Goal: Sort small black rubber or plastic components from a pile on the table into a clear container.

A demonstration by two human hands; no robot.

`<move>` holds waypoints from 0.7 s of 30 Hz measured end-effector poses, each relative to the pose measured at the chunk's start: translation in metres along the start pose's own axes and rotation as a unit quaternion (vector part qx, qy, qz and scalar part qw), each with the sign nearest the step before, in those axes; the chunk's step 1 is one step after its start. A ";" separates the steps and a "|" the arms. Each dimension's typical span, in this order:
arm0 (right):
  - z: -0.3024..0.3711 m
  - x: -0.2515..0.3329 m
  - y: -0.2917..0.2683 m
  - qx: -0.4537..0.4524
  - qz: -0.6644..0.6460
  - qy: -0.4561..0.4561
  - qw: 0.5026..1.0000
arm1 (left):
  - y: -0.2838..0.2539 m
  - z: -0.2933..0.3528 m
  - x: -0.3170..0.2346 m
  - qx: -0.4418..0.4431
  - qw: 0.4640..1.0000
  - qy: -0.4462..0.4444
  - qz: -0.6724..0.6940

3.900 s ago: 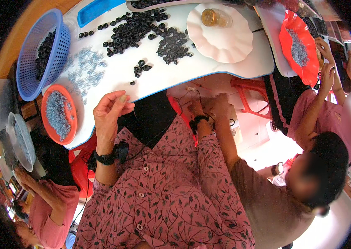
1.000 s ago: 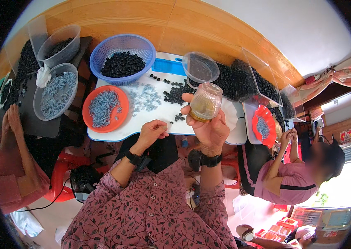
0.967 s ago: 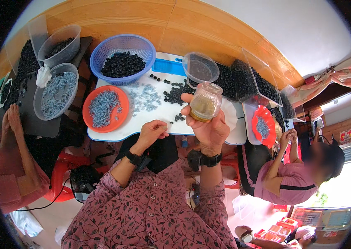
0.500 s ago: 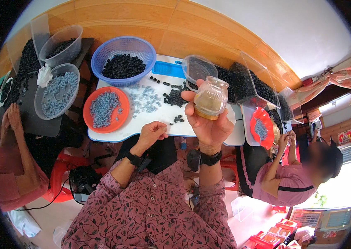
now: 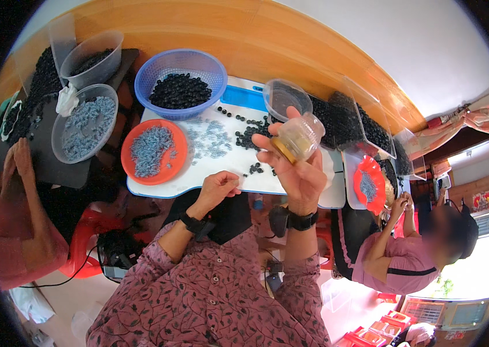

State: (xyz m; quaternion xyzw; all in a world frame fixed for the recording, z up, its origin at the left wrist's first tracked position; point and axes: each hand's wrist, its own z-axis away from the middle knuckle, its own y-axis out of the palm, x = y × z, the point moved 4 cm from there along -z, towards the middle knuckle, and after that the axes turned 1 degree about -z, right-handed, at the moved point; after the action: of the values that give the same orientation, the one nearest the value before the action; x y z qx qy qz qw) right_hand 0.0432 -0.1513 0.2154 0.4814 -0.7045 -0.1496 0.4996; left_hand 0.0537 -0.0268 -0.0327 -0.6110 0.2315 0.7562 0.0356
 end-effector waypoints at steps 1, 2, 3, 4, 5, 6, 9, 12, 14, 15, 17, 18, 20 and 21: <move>-0.004 -0.003 -0.011 -0.038 0.073 0.012 0.997 | 0.000 0.000 0.000 0.005 1.000 -0.004 -0.012; -0.008 -0.005 -0.018 -0.073 0.148 0.025 0.986 | 0.000 0.000 0.001 0.003 1.000 -0.004 -0.011; -0.014 -0.011 -0.024 -0.123 0.181 0.044 0.975 | -0.001 0.000 0.002 0.003 1.000 -0.007 -0.004; -0.021 -0.018 -0.030 -0.121 0.180 0.048 0.975 | -0.002 0.000 0.004 0.003 1.000 -0.010 0.002; -0.027 -0.025 -0.048 -0.159 0.264 0.067 0.949 | -0.004 0.001 0.004 -0.004 1.000 -0.011 0.002; -0.031 -0.028 -0.066 -0.199 0.350 0.081 0.912 | -0.001 0.000 0.002 0.003 1.000 -0.002 -0.006; -0.052 -0.040 -0.114 -0.197 0.508 0.066 0.836 | 0.001 0.001 -0.002 0.011 1.000 0.003 -0.008; -0.076 -0.059 -0.149 -0.209 0.584 0.080 0.780 | -0.001 0.001 -0.001 0.008 1.000 -0.008 -0.017; -0.088 -0.061 -0.168 -0.246 0.731 0.094 0.629 | -0.002 0.001 0.000 0.004 0.999 -0.017 -0.032; -0.095 -0.065 -0.181 -0.250 0.737 0.069 0.624 | -0.001 0.002 0.000 0.008 0.999 -0.002 -0.033; -0.107 -0.070 -0.200 -0.259 0.727 0.093 0.629 | -0.001 0.002 -0.001 0.014 0.999 0.007 -0.036; -0.115 -0.073 -0.206 -0.270 0.717 0.114 0.633 | -0.002 0.003 -0.001 0.010 0.999 0.005 -0.035; -0.132 -0.078 -0.231 -0.279 0.727 0.129 0.614 | -0.003 0.003 -0.003 -0.003 0.999 0.012 -0.046; -0.137 -0.079 -0.243 -0.291 0.727 0.140 0.606 | -0.002 0.004 -0.005 -0.001 0.999 0.013 -0.030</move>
State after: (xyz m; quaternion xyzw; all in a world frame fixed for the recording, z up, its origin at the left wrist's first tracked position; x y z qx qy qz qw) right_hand 0.2911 -0.1683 0.0659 -0.3449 -0.6631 0.1350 0.6505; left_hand 0.0520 -0.0223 -0.0276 -0.6274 0.2126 0.7472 0.0542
